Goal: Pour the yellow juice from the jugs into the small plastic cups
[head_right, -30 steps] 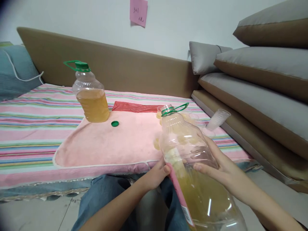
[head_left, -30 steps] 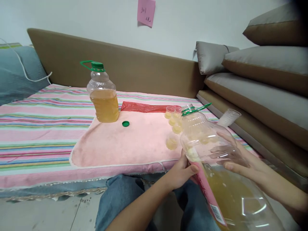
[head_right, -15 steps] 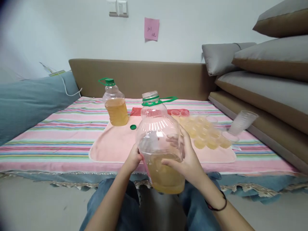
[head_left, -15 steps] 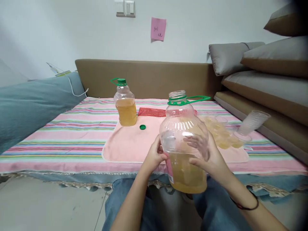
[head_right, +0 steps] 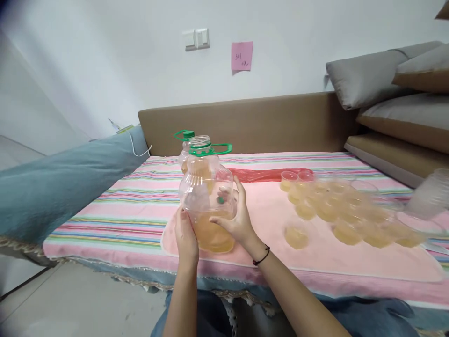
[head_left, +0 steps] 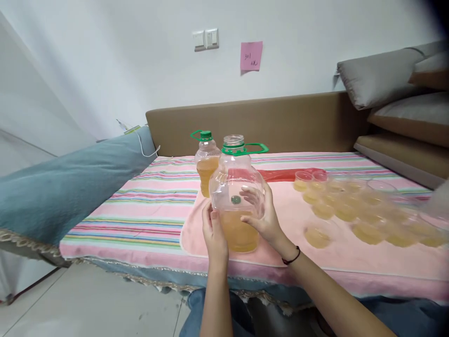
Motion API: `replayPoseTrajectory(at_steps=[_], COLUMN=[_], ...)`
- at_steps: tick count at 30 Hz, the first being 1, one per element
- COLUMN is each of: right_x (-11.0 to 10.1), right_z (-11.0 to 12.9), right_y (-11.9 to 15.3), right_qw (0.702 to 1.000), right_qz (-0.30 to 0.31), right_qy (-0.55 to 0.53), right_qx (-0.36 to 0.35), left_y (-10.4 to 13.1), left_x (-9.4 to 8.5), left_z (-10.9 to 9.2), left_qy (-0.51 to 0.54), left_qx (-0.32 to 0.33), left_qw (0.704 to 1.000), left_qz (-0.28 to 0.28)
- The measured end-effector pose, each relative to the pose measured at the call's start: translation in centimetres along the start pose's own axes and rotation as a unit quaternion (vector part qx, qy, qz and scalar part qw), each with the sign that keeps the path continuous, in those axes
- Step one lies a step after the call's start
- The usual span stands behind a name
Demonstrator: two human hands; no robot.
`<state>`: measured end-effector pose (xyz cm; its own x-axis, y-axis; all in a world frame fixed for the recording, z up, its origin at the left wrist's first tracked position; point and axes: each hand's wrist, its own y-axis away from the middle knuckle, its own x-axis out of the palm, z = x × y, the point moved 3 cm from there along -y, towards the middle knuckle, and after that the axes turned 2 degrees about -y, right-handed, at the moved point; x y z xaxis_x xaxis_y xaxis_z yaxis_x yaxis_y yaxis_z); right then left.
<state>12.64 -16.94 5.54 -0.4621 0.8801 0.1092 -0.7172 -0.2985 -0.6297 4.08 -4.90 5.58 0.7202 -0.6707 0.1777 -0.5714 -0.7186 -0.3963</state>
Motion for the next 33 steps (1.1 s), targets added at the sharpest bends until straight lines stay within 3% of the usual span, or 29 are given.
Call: replayPoseTrajectory(at_steps=[4, 11, 17, 22, 25, 27, 30, 33], right_x=[2.6, 5.4, 6.5, 6.0, 4.4, 2.3, -2.4, -8.5], right_z=[-1.8, -5.1, -7.0, -6.4, -4.8, -3.2, 0.3, 4.0], right_y=[-1.6, -3.6, -3.4, -3.6, -3.7, -3.5, -2.5, -0.7], right_qw=[0.999, 0.998, 0.999, 0.997, 0.995, 0.995, 0.993, 0.982], right_qz=[0.023, 0.030, 0.044, 0.075, 0.091, 0.081, 0.024, -0.075], right_qy=[-0.013, -0.034, -0.027, -0.004, 0.027, 0.057, 0.111, 0.174], right_qx=[-0.033, -0.039, -0.014, 0.014, 0.021, 0.030, 0.025, 0.007], left_y=[-0.4, -0.5, -0.4, -0.6, -0.6, -0.3, 0.7, 2.4], left_x=[-1.4, -2.2, -2.0, -1.7, -1.7, -1.3, 0.1, 2.2], left_z=[-0.5, -0.1, 0.4, 0.7, 0.7, 0.3, -1.0, -1.8], left_qy=[-0.033, -0.019, -0.034, -0.057, -0.058, -0.071, -0.087, -0.109], left_qx=[-0.020, -0.057, -0.104, -0.091, -0.060, 0.007, 0.138, 0.226], left_qw=[0.997, 0.988, 0.977, 0.978, 0.976, 0.976, 0.972, 0.964], left_qz=[-0.074, -0.142, -0.183, -0.181, -0.200, -0.205, -0.167, -0.091])
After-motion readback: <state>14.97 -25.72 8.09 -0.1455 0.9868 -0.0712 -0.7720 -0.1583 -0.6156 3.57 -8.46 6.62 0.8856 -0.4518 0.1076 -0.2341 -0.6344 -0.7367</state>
